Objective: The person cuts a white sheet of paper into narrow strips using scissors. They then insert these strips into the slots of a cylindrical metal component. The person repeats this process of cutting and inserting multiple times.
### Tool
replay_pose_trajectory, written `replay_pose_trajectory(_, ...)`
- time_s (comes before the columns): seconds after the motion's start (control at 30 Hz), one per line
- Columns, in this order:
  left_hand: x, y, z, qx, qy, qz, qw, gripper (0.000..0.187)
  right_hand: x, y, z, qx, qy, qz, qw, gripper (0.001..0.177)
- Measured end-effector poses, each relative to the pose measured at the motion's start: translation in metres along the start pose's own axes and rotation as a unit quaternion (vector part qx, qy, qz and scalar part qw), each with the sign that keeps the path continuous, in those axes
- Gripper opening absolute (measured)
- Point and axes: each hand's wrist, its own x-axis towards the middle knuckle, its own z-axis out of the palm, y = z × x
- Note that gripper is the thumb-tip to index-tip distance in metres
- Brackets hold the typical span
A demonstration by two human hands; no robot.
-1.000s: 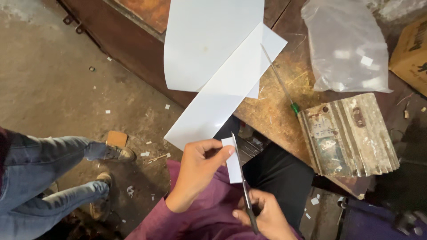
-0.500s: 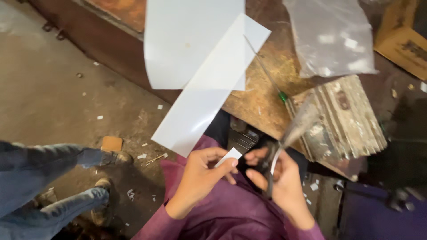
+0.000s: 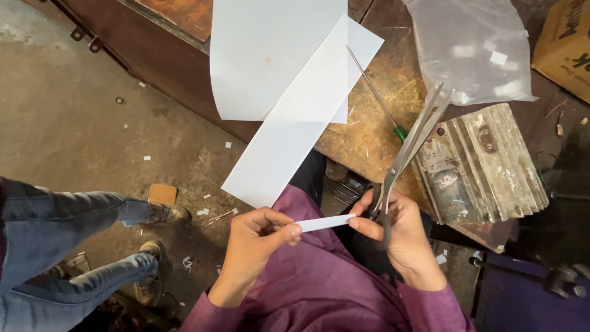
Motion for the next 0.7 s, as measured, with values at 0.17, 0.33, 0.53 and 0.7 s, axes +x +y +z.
replay_pose_trajectory(0.17,-0.009,0.036,0.02,0.364,0.099,0.314,0.871,0.033,-0.003,0.001,0.017,-0.049,0.019,0.011,0.999,0.029)
replay_pose_trajectory(0.33,-0.009,0.053,0.046,0.429,-0.004,0.343,0.836,0.026,-0.009,0.004,0.03,-0.053,0.009,0.008,0.999,0.029)
replay_pose_trajectory(0.53,0.004,0.031,0.036,0.149,0.035,0.151,0.977,0.014,-0.023,0.005,0.016,0.002,-0.124,0.094,0.988,0.048)
replay_pose_trajectory(0.7,0.01,0.016,0.023,-0.038,0.012,0.121,0.992,0.018,-0.052,0.007,0.009,0.102,-0.389,0.213,0.89,0.087)
